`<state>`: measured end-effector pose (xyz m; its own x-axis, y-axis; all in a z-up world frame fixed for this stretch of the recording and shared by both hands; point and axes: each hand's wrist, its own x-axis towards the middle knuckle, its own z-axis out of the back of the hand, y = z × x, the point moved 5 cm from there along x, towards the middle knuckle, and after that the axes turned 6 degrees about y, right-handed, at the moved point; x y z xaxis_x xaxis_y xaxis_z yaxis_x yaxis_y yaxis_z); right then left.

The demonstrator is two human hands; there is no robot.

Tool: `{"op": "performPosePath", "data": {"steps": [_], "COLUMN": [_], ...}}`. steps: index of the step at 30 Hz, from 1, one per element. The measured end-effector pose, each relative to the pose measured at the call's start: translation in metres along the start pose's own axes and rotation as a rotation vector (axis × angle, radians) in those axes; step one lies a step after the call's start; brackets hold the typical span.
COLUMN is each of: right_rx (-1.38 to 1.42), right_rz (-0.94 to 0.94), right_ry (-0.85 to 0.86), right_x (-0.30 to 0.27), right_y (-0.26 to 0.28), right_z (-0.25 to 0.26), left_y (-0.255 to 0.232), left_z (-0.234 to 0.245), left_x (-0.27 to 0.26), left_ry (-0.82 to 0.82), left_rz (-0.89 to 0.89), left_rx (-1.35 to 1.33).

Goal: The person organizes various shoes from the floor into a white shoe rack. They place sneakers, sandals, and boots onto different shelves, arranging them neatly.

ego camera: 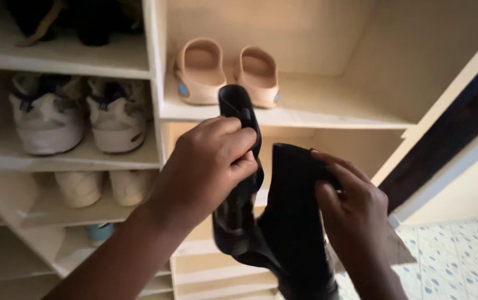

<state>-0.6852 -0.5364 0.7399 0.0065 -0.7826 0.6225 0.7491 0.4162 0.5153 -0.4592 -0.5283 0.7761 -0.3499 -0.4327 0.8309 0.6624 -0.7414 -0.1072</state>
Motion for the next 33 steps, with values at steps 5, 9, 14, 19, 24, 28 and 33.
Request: {"op": "performPosePath", "data": {"steps": [5,9,14,19,24,28,33], "right_rx": [0.107,0.112,0.014,0.159,0.165,0.177,0.135], "right_rz": [-0.026,0.053,0.200,0.106,0.112,0.030,0.130], "right_ry": [-0.124,-0.246,-0.337,-0.368,-0.413,-0.440,-0.501], "right_x": [0.024,0.032,0.035,0.042,0.030,0.027,0.028], "right_y": [-0.006,-0.014,-0.023,-0.023,-0.024,-0.030,-0.028], "right_z": [0.000,0.003,0.004,-0.022,-0.035,-0.039,-0.071], "left_y": [0.021,0.020,0.024,0.020,0.027,0.032,0.033], "left_z": [-0.013,-0.009,-0.001,0.002,0.005,0.018,0.000], "left_x": [0.023,0.022,0.014,0.005,-0.003,-0.009,-0.022], "left_ry": [0.054,0.050,0.019,0.000,-0.020,-0.074,-0.005], "left_rz": [-0.002,-0.076,-0.043,-0.077,-0.001,-0.033,-0.046], "left_rx": [0.154,0.134,0.239,0.246,0.283,0.303,0.292]}}
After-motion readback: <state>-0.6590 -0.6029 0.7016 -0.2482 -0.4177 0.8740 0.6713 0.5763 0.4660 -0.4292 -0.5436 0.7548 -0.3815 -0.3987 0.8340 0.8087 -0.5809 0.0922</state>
